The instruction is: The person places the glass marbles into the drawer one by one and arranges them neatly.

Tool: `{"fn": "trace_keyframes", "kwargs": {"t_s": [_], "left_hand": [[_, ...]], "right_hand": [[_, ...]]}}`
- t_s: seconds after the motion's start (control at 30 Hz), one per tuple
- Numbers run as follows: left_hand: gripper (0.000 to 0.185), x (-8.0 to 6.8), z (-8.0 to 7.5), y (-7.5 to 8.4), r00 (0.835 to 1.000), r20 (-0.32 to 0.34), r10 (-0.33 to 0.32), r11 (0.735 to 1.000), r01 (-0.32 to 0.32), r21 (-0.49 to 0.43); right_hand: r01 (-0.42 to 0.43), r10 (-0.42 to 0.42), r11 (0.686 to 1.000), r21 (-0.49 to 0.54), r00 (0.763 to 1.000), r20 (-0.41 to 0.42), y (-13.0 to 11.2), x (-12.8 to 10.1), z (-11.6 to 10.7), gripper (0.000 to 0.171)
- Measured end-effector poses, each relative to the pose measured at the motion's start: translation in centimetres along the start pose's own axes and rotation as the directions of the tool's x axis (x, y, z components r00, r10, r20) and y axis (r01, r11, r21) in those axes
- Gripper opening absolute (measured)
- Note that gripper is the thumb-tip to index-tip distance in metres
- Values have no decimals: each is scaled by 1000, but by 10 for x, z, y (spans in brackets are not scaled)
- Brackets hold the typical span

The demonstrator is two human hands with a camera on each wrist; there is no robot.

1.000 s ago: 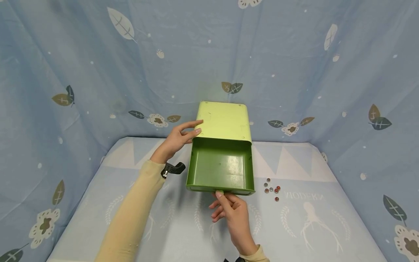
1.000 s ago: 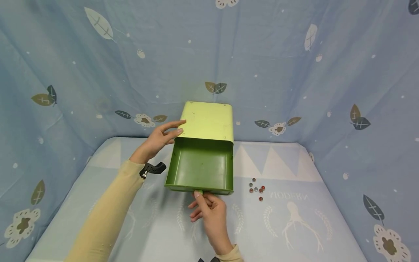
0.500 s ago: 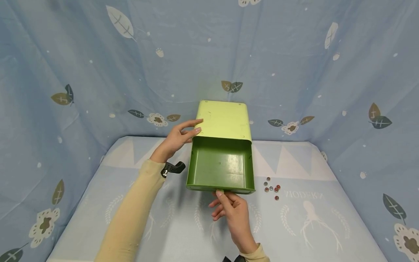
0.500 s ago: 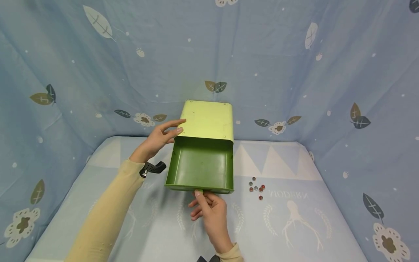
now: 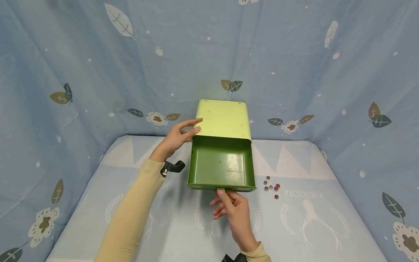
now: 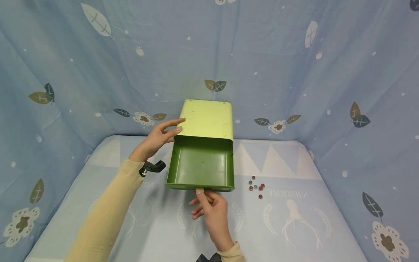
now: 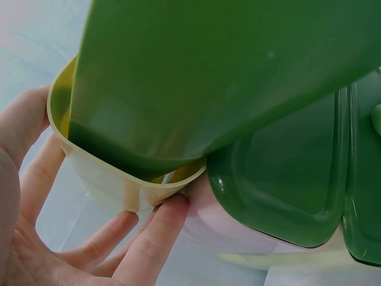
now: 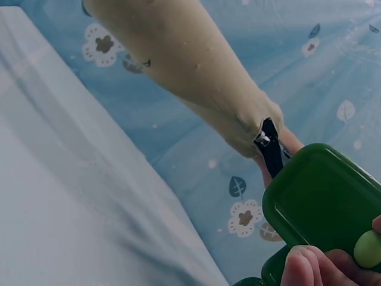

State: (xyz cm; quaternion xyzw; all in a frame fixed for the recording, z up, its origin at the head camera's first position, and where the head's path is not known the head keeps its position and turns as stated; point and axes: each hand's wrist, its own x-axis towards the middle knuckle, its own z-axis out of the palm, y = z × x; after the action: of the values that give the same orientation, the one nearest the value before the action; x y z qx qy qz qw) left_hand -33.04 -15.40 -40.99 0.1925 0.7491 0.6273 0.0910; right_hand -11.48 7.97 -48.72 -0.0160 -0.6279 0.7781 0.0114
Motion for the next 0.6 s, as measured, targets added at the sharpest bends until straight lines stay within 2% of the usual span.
{"fn": "trace_keyframes", "kwargs": {"t_s": [0.37,0.5,0.6], "left_hand": [[49,0,1,4,1000,8,2,1000,-2,-4],[49,1,1,2,1000,15,1,1000,-1,1],[50,1,0,1,1000,10,-8,1000,8,2]], "right_hand": [[-21,21,1000,-16,999,42,-1,0,-5,34],[-44,54,993,-109,995,88,-6,0,-12,32],[-22,51,978,-206,990,133,-11,1,-18,31]]}}
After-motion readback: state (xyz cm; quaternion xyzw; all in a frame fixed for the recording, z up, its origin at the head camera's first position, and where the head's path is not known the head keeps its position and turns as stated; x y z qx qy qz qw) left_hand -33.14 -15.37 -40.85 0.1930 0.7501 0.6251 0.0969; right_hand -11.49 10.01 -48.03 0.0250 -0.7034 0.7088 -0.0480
